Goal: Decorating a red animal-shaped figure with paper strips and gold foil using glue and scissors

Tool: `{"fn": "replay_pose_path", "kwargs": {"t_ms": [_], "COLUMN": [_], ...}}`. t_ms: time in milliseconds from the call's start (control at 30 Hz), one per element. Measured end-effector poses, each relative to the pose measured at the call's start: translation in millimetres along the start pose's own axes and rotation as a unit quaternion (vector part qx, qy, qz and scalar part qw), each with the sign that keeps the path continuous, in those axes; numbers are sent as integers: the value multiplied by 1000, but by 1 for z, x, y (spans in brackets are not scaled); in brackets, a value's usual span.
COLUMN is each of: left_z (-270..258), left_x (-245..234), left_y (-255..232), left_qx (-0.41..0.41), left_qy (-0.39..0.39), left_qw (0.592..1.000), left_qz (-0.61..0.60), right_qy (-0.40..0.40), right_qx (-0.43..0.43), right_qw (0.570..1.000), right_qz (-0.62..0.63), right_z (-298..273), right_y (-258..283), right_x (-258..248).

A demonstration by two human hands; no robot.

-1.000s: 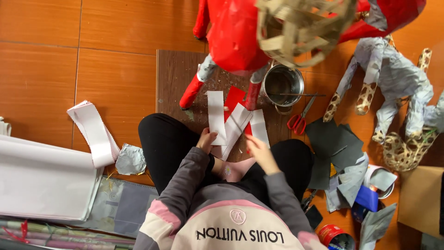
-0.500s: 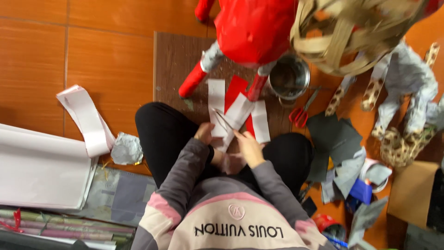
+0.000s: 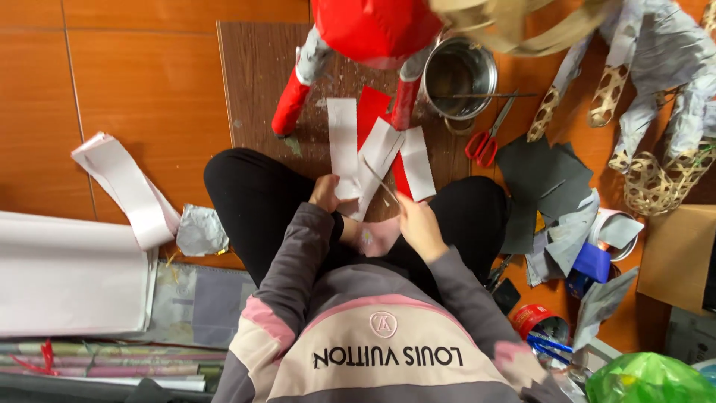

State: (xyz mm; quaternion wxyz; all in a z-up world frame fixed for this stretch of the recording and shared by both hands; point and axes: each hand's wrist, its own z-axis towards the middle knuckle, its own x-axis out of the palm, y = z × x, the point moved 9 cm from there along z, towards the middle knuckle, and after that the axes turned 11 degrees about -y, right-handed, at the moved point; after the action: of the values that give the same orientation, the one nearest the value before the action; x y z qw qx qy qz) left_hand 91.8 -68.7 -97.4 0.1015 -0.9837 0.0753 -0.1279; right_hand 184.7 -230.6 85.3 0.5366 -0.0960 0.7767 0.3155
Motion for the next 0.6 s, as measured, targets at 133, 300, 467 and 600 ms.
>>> {"fn": "replay_pose_path", "kwargs": {"t_ms": [133,300,467,600], "left_z": [4,8,59,2], "left_x": [-2,-8,-16,-6], "left_y": [-2,1,-5,-7], "left_qx": [23,37,24,48], "left_qy": [7,9,35,27], "left_qw": [999,998,999,998], "left_qz": [21,45,13,32], "right_qy": [-67,-96,-78,-265], "right_qx": [-54,-52,-45,-69], "right_qw": [993,990,995,955], "right_qz": [77,92,-32,117], "right_z": [79,126,104,67], "right_y": [55,47,-8,-2], "right_x": [8,70,71,-3]}}
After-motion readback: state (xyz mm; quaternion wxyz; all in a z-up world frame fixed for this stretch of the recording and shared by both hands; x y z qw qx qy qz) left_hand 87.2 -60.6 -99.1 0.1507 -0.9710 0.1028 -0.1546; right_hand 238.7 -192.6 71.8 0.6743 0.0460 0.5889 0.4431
